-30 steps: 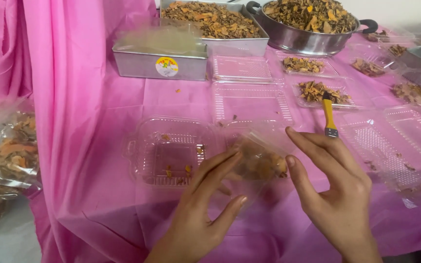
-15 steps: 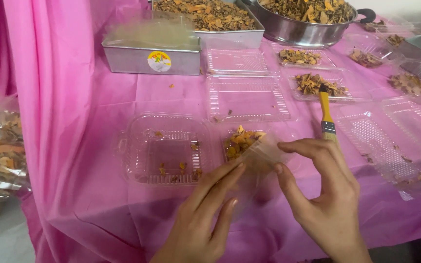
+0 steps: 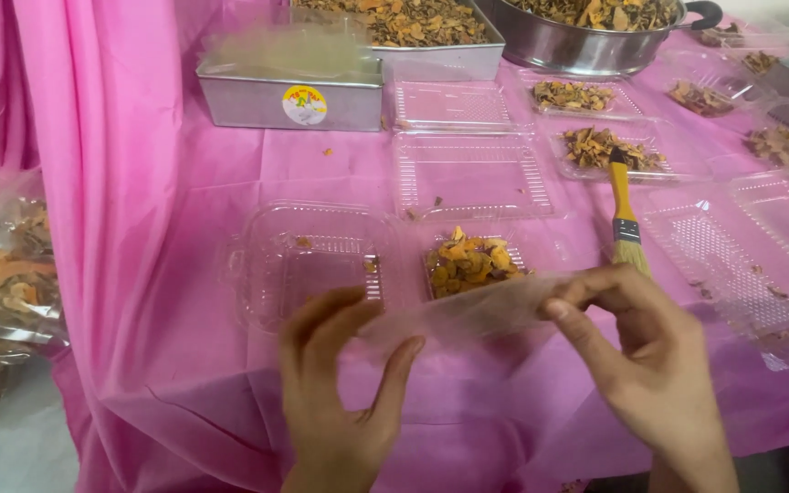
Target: Sorting and packaging dried tea leaves into small plastic containers using hands and a brush.
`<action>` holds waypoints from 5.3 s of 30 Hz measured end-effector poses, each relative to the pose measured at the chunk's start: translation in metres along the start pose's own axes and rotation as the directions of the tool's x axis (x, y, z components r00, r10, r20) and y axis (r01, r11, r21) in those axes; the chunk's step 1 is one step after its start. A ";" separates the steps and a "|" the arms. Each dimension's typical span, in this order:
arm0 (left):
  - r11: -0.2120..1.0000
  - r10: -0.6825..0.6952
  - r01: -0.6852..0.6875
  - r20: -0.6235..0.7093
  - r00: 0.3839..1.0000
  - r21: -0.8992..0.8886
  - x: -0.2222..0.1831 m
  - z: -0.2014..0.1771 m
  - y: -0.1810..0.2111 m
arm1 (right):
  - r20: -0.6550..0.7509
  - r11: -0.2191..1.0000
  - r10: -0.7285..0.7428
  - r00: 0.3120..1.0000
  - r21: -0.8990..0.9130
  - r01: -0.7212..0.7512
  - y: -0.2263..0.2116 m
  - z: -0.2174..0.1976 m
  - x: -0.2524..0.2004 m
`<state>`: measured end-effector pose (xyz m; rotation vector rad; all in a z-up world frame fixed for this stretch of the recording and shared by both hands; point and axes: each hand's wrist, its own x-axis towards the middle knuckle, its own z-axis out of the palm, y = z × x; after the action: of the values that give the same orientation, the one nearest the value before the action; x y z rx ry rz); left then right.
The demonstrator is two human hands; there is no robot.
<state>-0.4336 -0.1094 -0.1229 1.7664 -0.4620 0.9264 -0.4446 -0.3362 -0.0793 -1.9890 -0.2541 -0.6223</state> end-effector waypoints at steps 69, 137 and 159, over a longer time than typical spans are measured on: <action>0.931 0.052 -0.352 0.917 0.395 0.099 0.166 0.016 -0.083 | 0.566 0.717 0.260 0.783 -0.656 0.236 0.067 0.047 0.102; 0.937 -0.026 -0.287 0.857 0.515 0.201 0.183 0.045 -0.042 | 0.113 0.982 -0.183 0.977 0.064 0.177 0.022 0.007 0.110; 0.780 -0.325 -0.430 0.881 0.345 0.456 0.169 0.039 -0.082 | 0.624 0.907 0.141 0.769 -0.392 0.152 0.051 0.079 0.093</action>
<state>-0.2568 -0.0933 -0.0494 2.9059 -1.0523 -0.1516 -0.3192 -0.2994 -0.0987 -2.5866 -0.5807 0.0544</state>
